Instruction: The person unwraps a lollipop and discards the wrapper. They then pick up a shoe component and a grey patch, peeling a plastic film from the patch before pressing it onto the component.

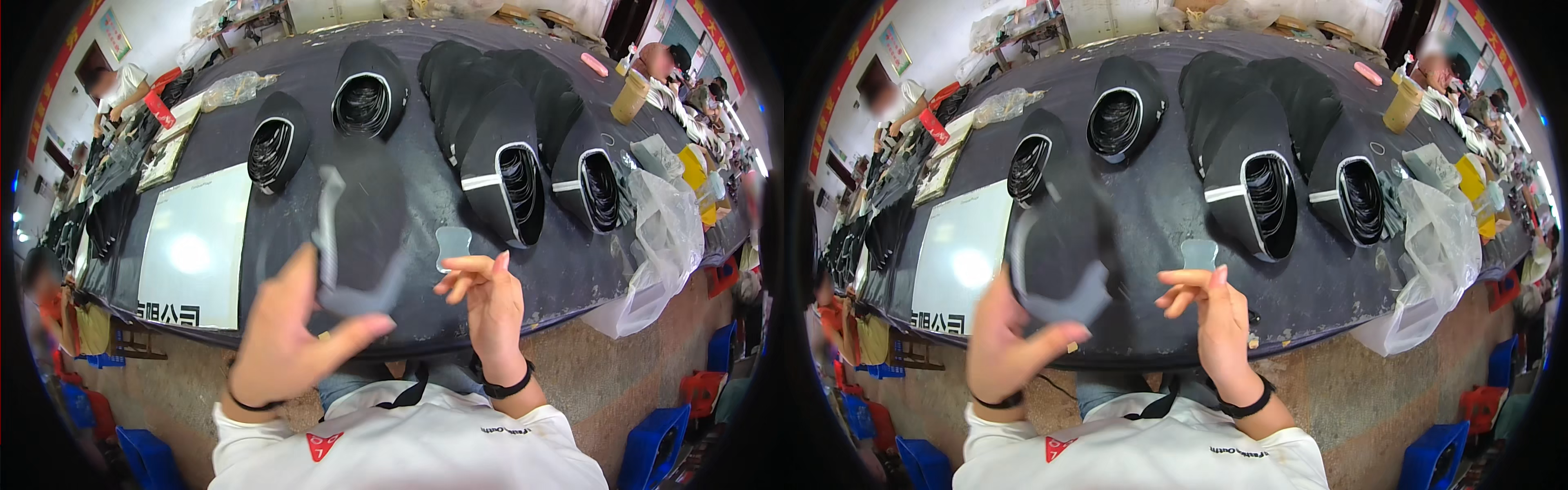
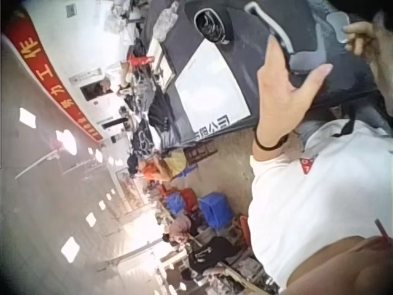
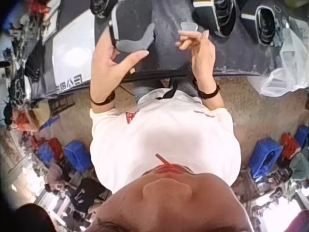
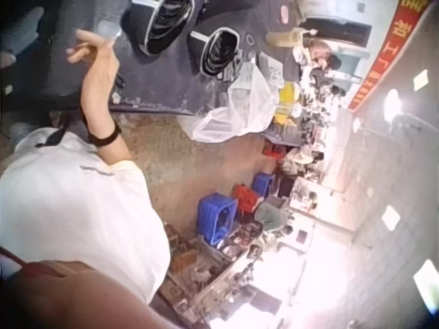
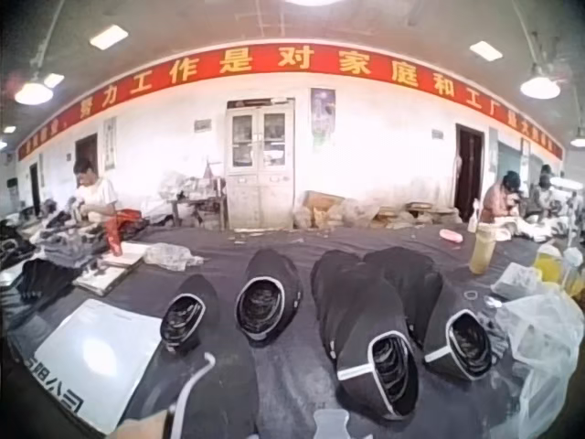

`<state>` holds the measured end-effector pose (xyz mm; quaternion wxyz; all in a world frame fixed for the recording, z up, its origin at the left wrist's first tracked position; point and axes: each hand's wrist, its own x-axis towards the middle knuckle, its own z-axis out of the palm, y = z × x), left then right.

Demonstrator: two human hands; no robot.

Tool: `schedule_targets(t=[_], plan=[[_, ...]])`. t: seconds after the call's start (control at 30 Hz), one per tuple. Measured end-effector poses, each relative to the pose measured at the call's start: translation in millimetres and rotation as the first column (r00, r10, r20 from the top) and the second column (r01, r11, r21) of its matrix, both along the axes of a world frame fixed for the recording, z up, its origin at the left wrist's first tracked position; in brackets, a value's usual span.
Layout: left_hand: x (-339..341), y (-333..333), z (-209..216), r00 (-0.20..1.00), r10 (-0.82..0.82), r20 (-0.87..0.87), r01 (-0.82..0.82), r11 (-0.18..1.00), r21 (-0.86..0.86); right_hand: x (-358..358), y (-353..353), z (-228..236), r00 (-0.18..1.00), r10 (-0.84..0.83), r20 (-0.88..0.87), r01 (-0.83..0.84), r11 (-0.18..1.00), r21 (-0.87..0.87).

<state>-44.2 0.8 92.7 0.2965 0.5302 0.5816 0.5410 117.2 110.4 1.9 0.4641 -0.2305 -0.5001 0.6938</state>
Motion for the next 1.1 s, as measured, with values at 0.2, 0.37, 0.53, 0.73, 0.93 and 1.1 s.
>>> schedule_targets(t=[0.2,0.37,0.53,0.73,0.93,1.1], plan=[[-100,111,4,0.623,0.164,-0.765,-0.123,0.986,0.111,21,-5,-13,0.952,0.147,0.270,-0.184,0.976,0.119],[-122,181,-70,0.442,-0.225,-0.869,-0.168,0.930,-0.326,36,-15,-33,0.911,0.194,0.364,-0.220,0.975,0.028],[-119,210,-118,0.376,-0.131,-0.917,-0.172,0.963,-0.208,62,-13,-44,0.893,0.089,0.441,-0.075,0.996,-0.050],[-133,232,-137,0.202,0.234,-0.951,-0.544,0.835,0.090,70,-12,-47,0.892,0.049,0.450,-0.030,0.998,-0.049],[-121,225,-125,0.500,0.085,-0.862,-0.606,0.745,-0.278,54,-14,-42,0.850,0.082,0.520,-0.148,0.985,0.087],[-46,181,-111,0.403,0.057,-0.914,-0.173,0.985,-0.015,27,19,-56,0.549,-0.572,0.609,-0.125,0.664,0.737]])
